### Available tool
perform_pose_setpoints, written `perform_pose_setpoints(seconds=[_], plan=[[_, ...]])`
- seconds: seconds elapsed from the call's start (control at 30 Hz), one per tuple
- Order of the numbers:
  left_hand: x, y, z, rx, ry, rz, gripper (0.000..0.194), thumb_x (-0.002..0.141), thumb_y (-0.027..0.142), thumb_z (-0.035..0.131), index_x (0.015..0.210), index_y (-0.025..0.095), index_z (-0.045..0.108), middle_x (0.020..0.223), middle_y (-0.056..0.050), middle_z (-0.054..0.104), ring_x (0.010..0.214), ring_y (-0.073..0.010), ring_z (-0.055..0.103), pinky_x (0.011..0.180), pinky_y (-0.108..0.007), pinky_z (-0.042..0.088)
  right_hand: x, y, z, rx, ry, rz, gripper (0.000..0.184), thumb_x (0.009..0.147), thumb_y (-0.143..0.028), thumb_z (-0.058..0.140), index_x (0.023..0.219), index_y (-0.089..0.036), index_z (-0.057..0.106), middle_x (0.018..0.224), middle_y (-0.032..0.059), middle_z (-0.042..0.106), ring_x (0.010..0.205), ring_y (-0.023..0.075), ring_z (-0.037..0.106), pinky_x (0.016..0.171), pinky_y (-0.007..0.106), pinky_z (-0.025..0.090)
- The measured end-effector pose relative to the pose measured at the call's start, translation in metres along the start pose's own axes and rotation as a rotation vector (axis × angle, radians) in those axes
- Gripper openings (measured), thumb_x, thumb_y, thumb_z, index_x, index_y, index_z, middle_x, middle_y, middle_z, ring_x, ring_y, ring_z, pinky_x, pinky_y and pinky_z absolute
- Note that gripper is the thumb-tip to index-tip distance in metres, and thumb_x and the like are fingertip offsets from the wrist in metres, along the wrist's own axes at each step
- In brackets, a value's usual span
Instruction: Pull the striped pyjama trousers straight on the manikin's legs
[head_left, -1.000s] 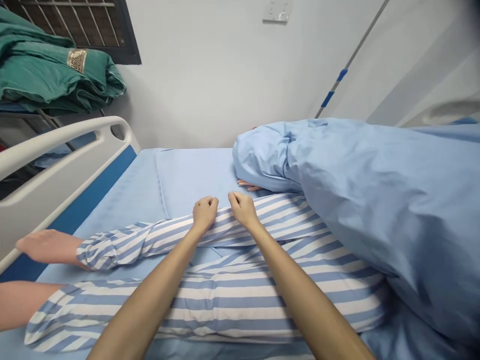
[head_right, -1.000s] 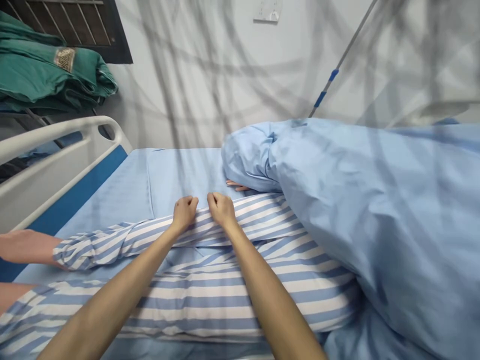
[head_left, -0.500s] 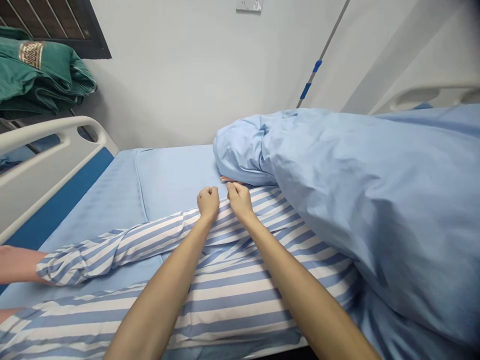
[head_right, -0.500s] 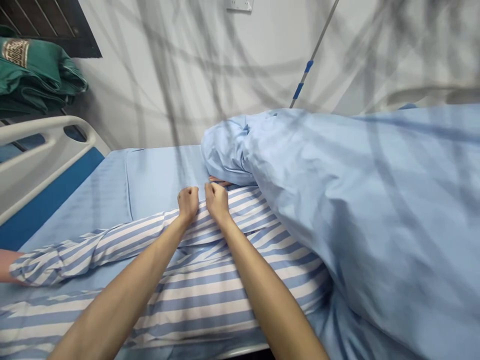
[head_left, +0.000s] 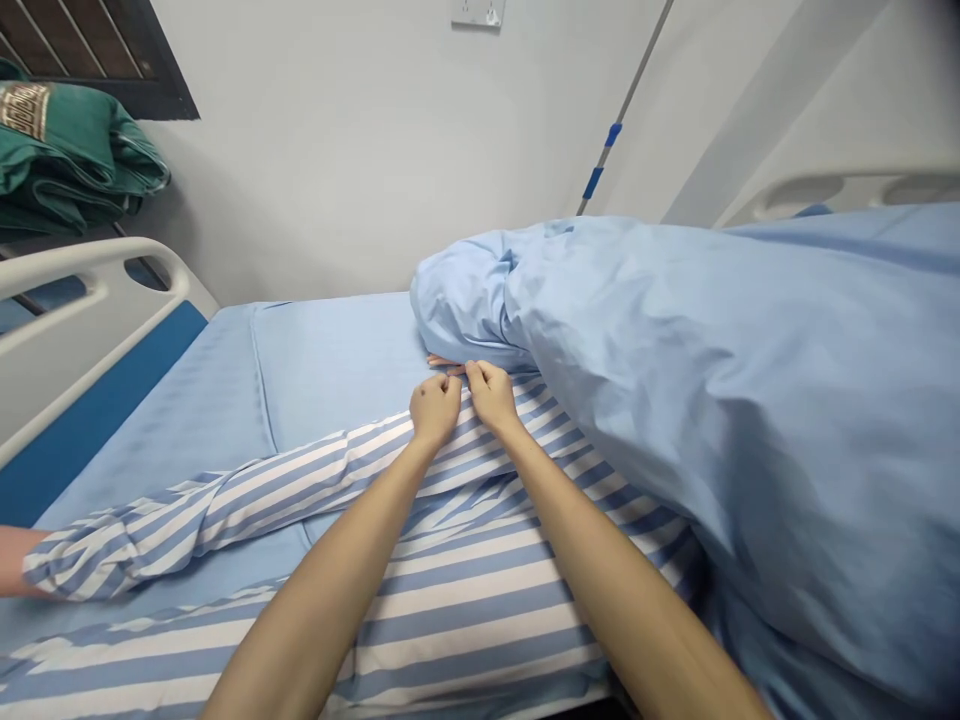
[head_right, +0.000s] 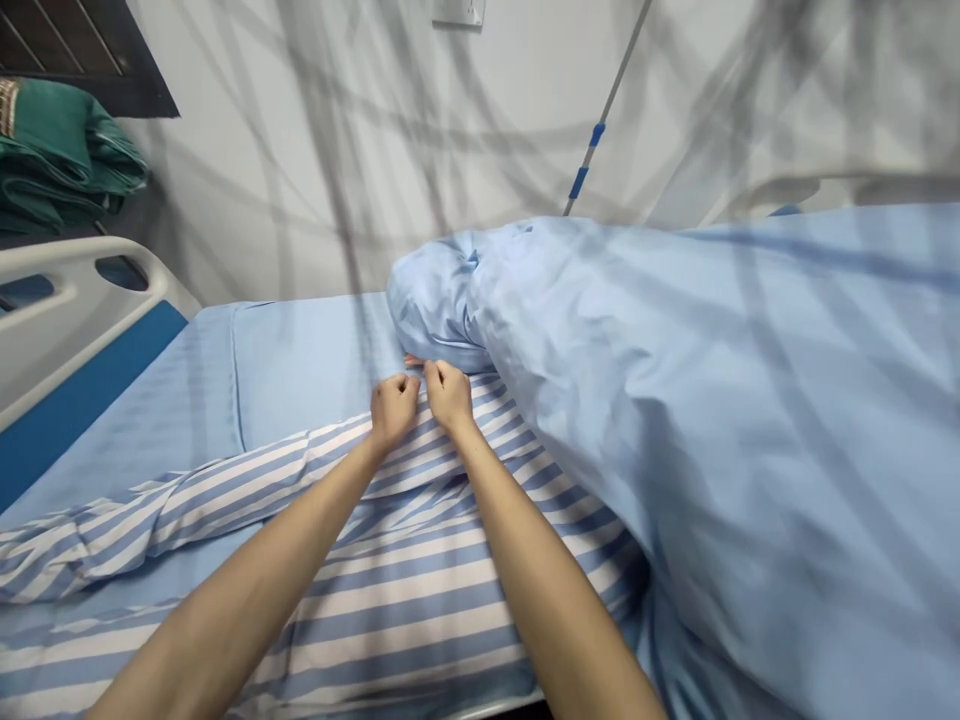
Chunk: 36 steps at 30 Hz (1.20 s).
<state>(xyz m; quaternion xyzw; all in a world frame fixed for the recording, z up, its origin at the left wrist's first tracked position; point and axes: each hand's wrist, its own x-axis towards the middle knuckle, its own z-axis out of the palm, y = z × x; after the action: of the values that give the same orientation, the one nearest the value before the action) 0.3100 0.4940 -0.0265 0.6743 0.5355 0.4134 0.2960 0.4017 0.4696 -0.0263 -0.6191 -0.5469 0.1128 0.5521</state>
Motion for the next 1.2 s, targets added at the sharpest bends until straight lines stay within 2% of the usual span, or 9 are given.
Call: perform_pose_setpoints(seconds=[0.17,0.27,0.37,0.5,0.67,0.87,1.0,1.1,1.2], plan=[[0.006,0.019,0.011,-0.214,0.027,0.018,0.029,0.078,0.028,0.039,0.050,0.018,0.038,0.049,0.003,0.039,0.053,-0.0087,0.036,0.053,-0.022,0.029,0.001,0.014,0.002,0.049,0.027,0.083,0.036,0.083,-0.040,0.036,0.053,-0.019,0.037,0.049,-0.0036,0.041,0.050,0.0098,0.035,0.049,0.023,0.025],[0.005,0.019,0.018,-0.151,0.004,0.014,0.031,0.078,0.027,0.038,0.049,0.018,0.039,0.051,0.002,0.043,0.055,-0.0096,0.038,0.056,-0.023,0.030,0.006,0.012,-0.003,0.111,-0.006,0.138,0.036,0.082,-0.039,0.036,0.052,-0.019,0.037,0.049,-0.0040,0.038,0.050,0.0095,0.035,0.049,0.023,0.027],[-0.001,0.013,0.020,-0.073,-0.027,0.044,0.031,0.079,0.027,0.038,0.050,0.018,0.043,0.055,0.001,0.048,0.057,-0.0104,0.040,0.058,-0.024,0.029,0.014,0.010,-0.013,0.047,-0.036,0.073,0.036,0.080,-0.038,0.041,0.050,-0.019,0.033,0.047,-0.0052,0.033,0.049,0.0085,0.032,0.049,0.023,0.025],[0.000,0.014,0.019,-0.132,-0.094,0.067,0.031,0.078,0.029,0.039,0.050,0.018,0.044,0.052,0.002,0.047,0.056,-0.0100,0.041,0.057,-0.022,0.030,0.016,0.019,-0.016,0.070,0.095,0.079,0.036,0.080,-0.038,0.040,0.050,-0.019,0.032,0.048,-0.0054,0.032,0.050,0.0084,0.030,0.050,0.023,0.025],[0.013,0.024,0.028,-0.108,0.062,0.034,0.030,0.079,0.028,0.039,0.052,0.018,0.045,0.053,0.000,0.050,0.057,-0.0113,0.045,0.060,-0.023,0.033,0.010,0.021,-0.014,0.040,0.054,0.118,0.036,0.080,-0.039,0.039,0.050,-0.019,0.034,0.047,-0.0047,0.034,0.050,0.0093,0.031,0.050,0.023,0.025],[0.010,0.014,0.039,0.066,-0.067,-0.011,0.029,0.081,0.030,0.039,0.061,0.018,0.057,0.072,-0.009,0.065,0.071,-0.0181,0.054,0.066,-0.029,0.035,0.033,0.006,-0.034,-0.184,0.083,-0.068,0.036,0.080,-0.038,0.040,0.050,-0.020,0.034,0.048,-0.0044,0.034,0.051,0.0097,0.030,0.052,0.024,0.022],[0.010,0.009,0.041,0.052,-0.111,-0.006,0.030,0.080,0.035,0.040,0.062,0.019,0.058,0.073,-0.009,0.065,0.072,-0.0185,0.054,0.065,-0.029,0.036,0.043,0.032,-0.027,-0.165,0.171,0.087,0.032,0.080,-0.034,0.039,0.051,-0.021,0.037,0.047,-0.0033,0.036,0.052,0.0118,0.033,0.053,0.027,0.024],[0.014,0.003,0.035,0.020,-0.144,-0.069,0.031,0.079,0.036,0.041,0.056,0.020,0.054,0.066,-0.007,0.062,0.067,-0.0163,0.052,0.063,-0.028,0.036,0.039,0.048,-0.017,-0.208,0.183,0.156,0.029,0.079,-0.029,0.041,0.051,-0.021,0.038,0.048,-0.0020,0.038,0.052,0.0125,0.033,0.054,0.030,0.024],[0.020,-0.013,0.004,0.020,-0.065,-0.143,0.032,0.079,0.035,0.041,0.052,0.019,0.050,0.060,-0.004,0.057,0.062,-0.0140,0.048,0.060,-0.027,0.034,0.036,0.052,-0.015,-0.248,0.161,0.139,0.031,0.079,-0.028,0.044,0.050,-0.022,0.037,0.047,-0.0015,0.038,0.050,0.0122,0.032,0.053,0.031,0.023]])
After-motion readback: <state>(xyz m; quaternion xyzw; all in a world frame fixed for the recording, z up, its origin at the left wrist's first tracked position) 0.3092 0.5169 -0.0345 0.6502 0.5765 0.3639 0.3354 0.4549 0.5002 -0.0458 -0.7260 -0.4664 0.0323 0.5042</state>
